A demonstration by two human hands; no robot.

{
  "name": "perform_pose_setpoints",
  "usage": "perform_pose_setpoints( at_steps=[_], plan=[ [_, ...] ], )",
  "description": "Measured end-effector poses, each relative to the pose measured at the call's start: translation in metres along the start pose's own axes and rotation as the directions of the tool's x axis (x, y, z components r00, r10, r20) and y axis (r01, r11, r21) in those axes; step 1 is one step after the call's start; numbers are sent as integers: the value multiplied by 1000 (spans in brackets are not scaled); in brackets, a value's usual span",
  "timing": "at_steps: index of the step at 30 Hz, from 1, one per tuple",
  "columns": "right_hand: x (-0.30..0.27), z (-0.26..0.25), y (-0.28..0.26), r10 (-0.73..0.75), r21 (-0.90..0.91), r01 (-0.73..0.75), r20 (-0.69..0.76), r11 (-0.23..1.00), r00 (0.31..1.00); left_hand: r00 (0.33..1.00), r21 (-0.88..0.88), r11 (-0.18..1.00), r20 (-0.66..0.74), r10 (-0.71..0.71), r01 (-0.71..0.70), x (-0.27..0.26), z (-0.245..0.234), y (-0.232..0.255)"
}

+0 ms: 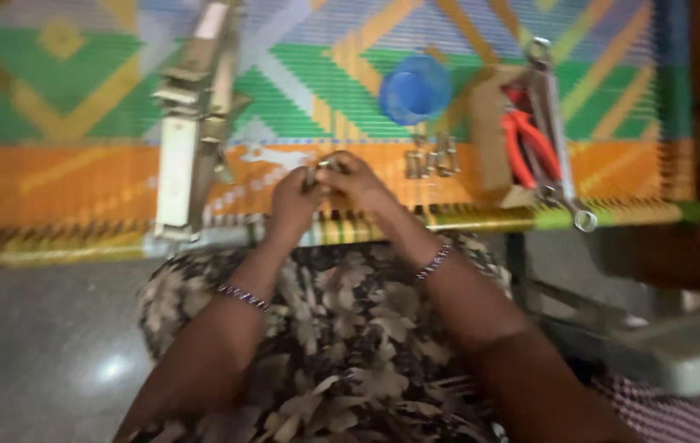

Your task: The person sits on the floor and repeatedly picks up small metal screws and nuts from a woven mat, threads them together by hand, and places the assembled pairs into a small blue plastic container. A metal door latch and a box of tools remain on the mat nearby.

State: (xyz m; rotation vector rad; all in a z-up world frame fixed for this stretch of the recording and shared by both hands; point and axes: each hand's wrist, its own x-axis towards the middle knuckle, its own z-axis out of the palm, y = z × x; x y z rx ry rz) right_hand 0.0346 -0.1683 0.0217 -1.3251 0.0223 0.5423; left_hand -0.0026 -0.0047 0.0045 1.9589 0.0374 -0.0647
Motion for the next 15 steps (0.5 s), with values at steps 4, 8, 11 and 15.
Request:
perform_pose_setpoints(
  at_steps=[4,8,11,15],
  plan=[
    [-4,1,-5,170,169,-154,-84,974,982,980,-287,937,94,-178,198,-4,-4,10],
    [-1,-6,-8,83,151,-68,-96,986,992,944,-497,803,155,-292,330,-1,0,4],
    [-3,-15,-12,102,309,-101,12,946,995,921,-664,648,174,-350,372,6,6,-14],
    [-1,-14,-17,181,236,-177,2,955,983,929,-712,611,172,-327,346,7,10,-19]
  ],
)
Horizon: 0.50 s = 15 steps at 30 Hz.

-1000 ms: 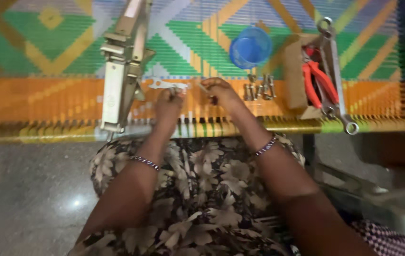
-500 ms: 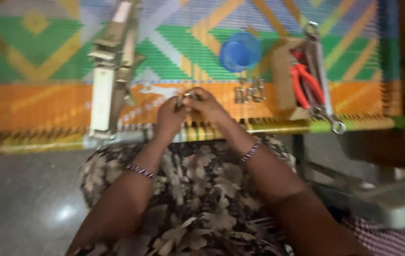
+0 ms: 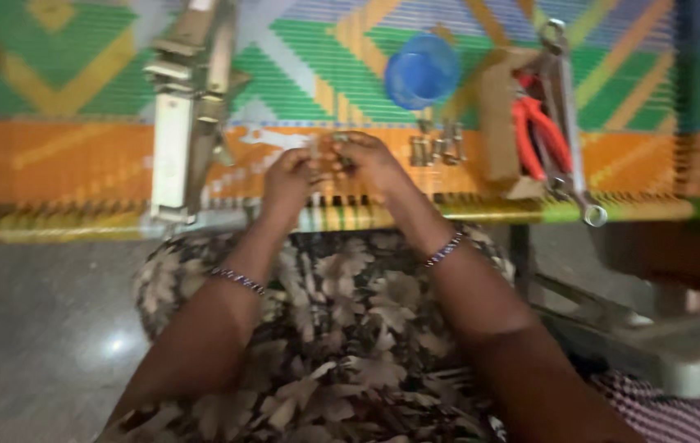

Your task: The person sits on the floor and repeatedly picks up small metal screws and nuts from a woven mat, threads them together by hand, and places the assembled pairs into a small blue plastic container. A metal door latch and a box of tools remain on the mat nearby.

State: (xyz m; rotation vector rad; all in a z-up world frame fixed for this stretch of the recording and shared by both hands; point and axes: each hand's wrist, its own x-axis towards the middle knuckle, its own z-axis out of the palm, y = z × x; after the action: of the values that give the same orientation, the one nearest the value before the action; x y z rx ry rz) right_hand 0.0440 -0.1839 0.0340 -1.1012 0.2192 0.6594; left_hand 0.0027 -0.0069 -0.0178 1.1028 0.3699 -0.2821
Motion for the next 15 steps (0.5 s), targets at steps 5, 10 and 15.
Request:
perform_pose_setpoints(
  at_steps=[5,10,15],
  plan=[
    [-3,6,4,-22,-89,19,-25,996,999,994,204,973,0,106,-104,-7,4,7],
    [7,-1,16,-49,-250,49,3,967,999,949,506,815,22,316,-283,-6,3,4],
    [12,-7,23,-64,-235,64,11,970,998,978,476,859,11,208,-188,-9,5,11]
  ],
)
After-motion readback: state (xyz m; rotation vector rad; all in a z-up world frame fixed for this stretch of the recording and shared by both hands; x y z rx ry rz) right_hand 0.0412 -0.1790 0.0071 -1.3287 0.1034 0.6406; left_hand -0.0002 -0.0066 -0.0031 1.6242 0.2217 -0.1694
